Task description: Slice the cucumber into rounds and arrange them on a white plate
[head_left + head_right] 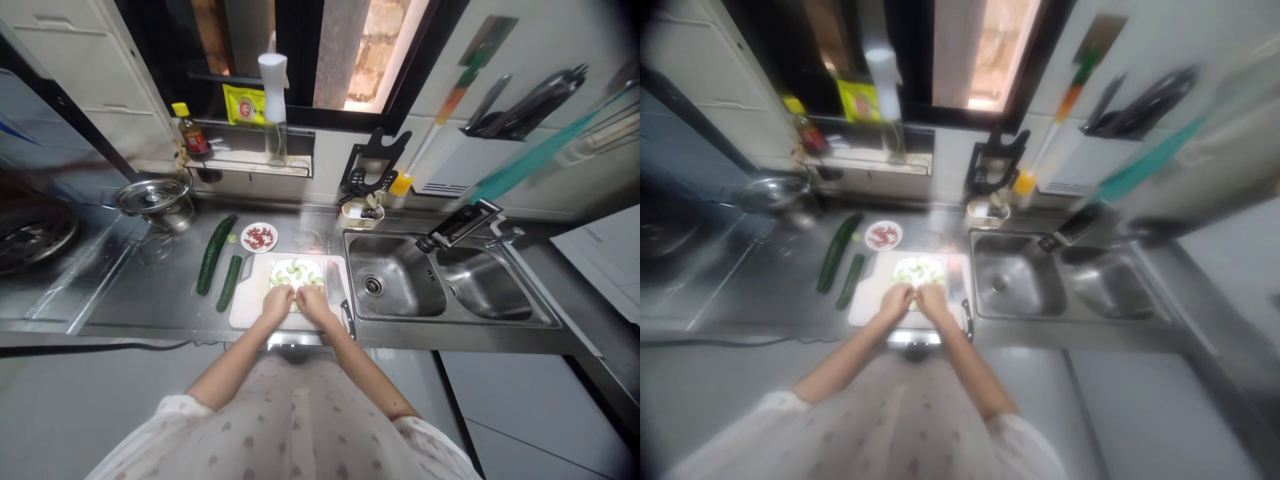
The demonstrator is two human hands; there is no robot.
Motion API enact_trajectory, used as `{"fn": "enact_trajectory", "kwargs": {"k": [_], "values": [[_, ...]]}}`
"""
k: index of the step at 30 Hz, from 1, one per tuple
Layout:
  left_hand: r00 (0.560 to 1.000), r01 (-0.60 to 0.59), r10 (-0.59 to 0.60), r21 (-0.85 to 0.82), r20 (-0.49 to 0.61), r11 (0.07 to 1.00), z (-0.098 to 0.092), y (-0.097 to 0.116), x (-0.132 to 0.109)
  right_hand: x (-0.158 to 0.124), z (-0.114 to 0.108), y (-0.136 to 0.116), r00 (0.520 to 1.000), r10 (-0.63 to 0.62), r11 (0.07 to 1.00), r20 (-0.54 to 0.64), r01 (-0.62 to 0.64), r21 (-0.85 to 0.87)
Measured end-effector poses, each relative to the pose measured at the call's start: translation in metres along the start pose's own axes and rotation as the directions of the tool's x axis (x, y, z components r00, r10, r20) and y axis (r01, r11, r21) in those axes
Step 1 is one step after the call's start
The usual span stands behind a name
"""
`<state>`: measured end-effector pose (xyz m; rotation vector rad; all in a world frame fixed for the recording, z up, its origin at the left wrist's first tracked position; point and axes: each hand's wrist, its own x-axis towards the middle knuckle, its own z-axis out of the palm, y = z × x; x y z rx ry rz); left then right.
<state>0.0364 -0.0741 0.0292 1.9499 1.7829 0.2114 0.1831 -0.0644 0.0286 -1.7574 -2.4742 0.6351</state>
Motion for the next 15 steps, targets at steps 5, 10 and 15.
{"fn": "enact_trajectory", "kwargs": {"k": [5, 10, 15], "values": [[0.999, -0.009, 0.009, -0.010, -0.040, 1.000, -0.002, 0.000, -0.001, -0.004, -0.009, 0.002, 0.995, 0.028, 0.998, -0.094, -0.023, 0.052], [1.000, -0.013, 0.012, -0.019, -0.019, 1.000, -0.001, 0.003, -0.001, -0.006, -0.014, 0.003, 0.987, 0.055, 0.994, -0.149, -0.040, 0.099], [0.999, -0.023, 0.023, -0.027, -0.025, 0.999, 0.001, 0.005, 0.000, -0.008, -0.012, 0.002, 0.986, 0.035, 0.990, -0.165, -0.011, 0.142]]}}
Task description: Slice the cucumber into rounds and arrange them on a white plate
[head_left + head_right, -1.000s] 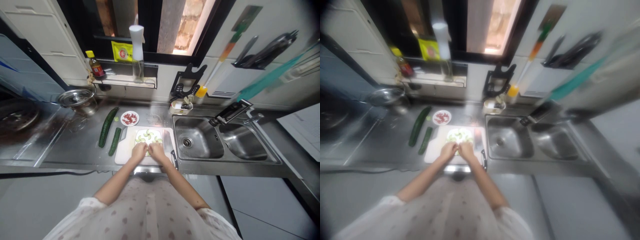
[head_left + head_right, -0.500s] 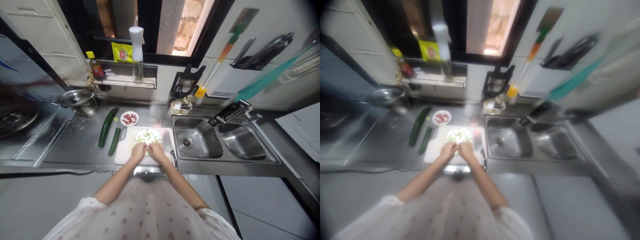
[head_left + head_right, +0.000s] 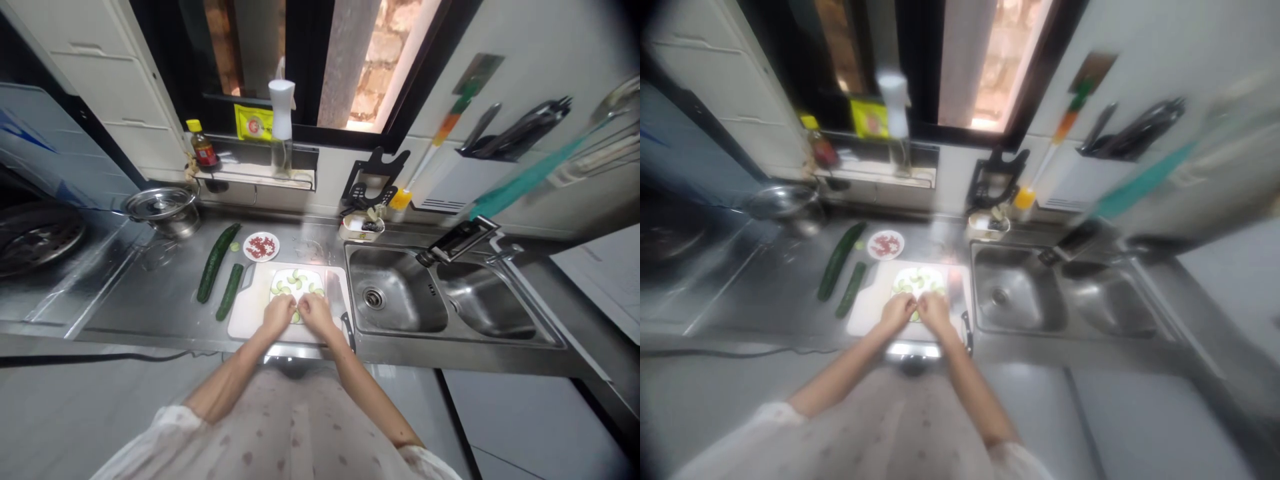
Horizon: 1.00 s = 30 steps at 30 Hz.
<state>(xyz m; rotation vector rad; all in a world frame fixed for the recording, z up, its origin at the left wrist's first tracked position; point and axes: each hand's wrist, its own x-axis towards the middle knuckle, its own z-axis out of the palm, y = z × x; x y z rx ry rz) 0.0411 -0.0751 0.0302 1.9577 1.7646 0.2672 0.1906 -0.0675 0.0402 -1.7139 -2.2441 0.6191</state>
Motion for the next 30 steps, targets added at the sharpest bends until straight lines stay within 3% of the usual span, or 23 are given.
{"fn": "enact_trajectory", "kwargs": {"k": [8, 14, 18, 24, 27, 30], "values": [[0.998, 0.003, -0.007, -0.075, -0.055, 0.997, -0.003, 0.000, 0.004, -0.006, 0.003, 0.001, 0.999, -0.002, 0.998, -0.036, 0.004, 0.055], [0.982, 0.060, -0.089, -0.170, -0.169, 0.984, -0.021, -0.015, 0.025, -0.008, -0.007, 0.004, 0.996, 0.022, 0.997, -0.085, -0.016, 0.076], [0.950, 0.178, -0.218, -0.185, -0.223, 0.967, -0.040, -0.034, 0.050, -0.010, -0.013, 0.005, 0.993, 0.013, 0.994, -0.114, -0.001, 0.105], [0.850, 0.418, -0.460, -0.205, -0.256, 0.885, -0.066, -0.064, 0.086, -0.013, -0.017, 0.004, 0.990, 0.009, 0.992, -0.139, 0.009, 0.129], [0.826, 0.455, -0.491, -0.187, -0.276, 0.871, -0.074, -0.074, 0.099, -0.014, -0.021, 0.004, 0.990, 0.021, 0.989, -0.142, 0.001, 0.149], [0.834, 0.457, -0.479, -0.143, -0.273, 0.878, -0.078, -0.081, 0.111, -0.015, -0.024, 0.002, 0.990, 0.027, 0.987, -0.138, -0.004, 0.161]]}}
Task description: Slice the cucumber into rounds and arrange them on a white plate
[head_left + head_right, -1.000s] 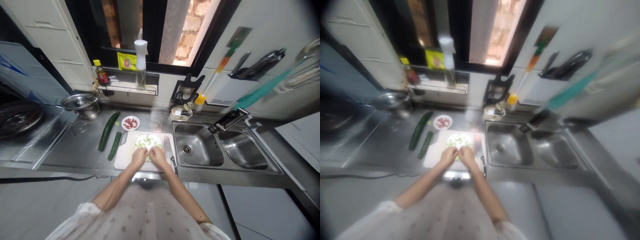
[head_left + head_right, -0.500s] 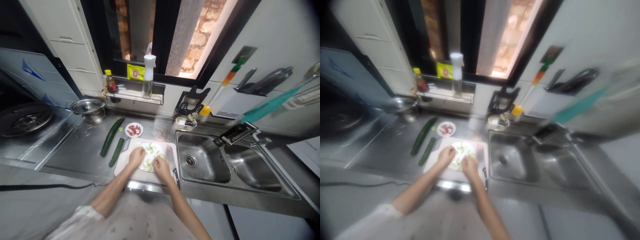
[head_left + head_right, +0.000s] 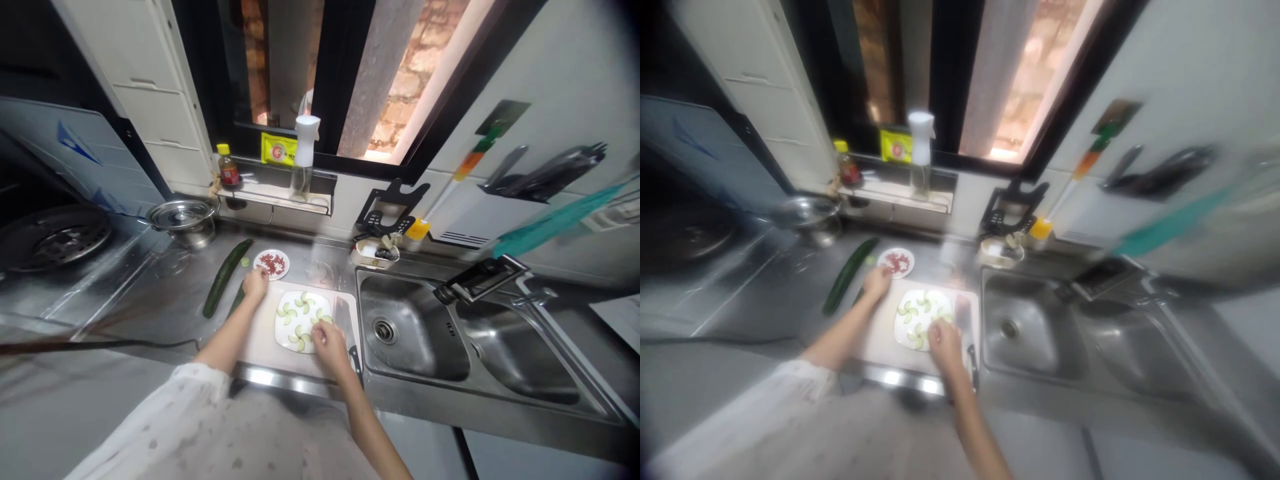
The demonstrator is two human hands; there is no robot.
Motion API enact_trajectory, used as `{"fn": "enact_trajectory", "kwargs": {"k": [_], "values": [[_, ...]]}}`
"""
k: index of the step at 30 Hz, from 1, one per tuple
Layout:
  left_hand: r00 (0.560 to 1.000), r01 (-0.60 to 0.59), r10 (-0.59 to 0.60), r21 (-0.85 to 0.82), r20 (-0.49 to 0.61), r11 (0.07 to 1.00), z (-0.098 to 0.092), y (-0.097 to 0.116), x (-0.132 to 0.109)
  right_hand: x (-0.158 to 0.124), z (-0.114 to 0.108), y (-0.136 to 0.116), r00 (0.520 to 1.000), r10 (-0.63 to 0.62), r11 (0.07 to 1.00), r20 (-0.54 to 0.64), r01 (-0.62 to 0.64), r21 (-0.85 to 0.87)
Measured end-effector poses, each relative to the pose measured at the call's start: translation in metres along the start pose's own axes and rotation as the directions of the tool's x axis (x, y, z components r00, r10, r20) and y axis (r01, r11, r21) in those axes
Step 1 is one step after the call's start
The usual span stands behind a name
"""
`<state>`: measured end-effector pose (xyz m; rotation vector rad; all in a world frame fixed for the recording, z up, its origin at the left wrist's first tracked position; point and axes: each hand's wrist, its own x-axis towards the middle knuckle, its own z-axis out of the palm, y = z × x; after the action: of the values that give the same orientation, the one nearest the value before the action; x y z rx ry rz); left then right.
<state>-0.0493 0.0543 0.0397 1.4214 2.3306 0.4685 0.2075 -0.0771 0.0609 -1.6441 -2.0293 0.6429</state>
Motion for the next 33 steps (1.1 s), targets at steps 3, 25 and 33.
{"fn": "enact_trajectory", "kwargs": {"k": [3, 25, 33], "values": [[0.999, -0.039, 0.039, 0.031, 0.018, 0.999, 0.003, 0.003, 0.012, -0.002, 0.000, -0.003, 1.000, 0.008, 1.000, 0.002, -0.009, 0.013], [0.967, -0.229, 0.203, 0.182, 0.153, 0.956, 0.015, 0.008, 0.045, -0.007, -0.001, -0.002, 1.000, 0.024, 0.999, 0.006, -0.024, 0.032], [0.964, -0.242, 0.214, 0.180, 0.160, 0.953, 0.016, 0.009, 0.046, -0.005, -0.002, -0.001, 1.000, 0.010, 1.000, -0.008, -0.010, 0.007]]}}
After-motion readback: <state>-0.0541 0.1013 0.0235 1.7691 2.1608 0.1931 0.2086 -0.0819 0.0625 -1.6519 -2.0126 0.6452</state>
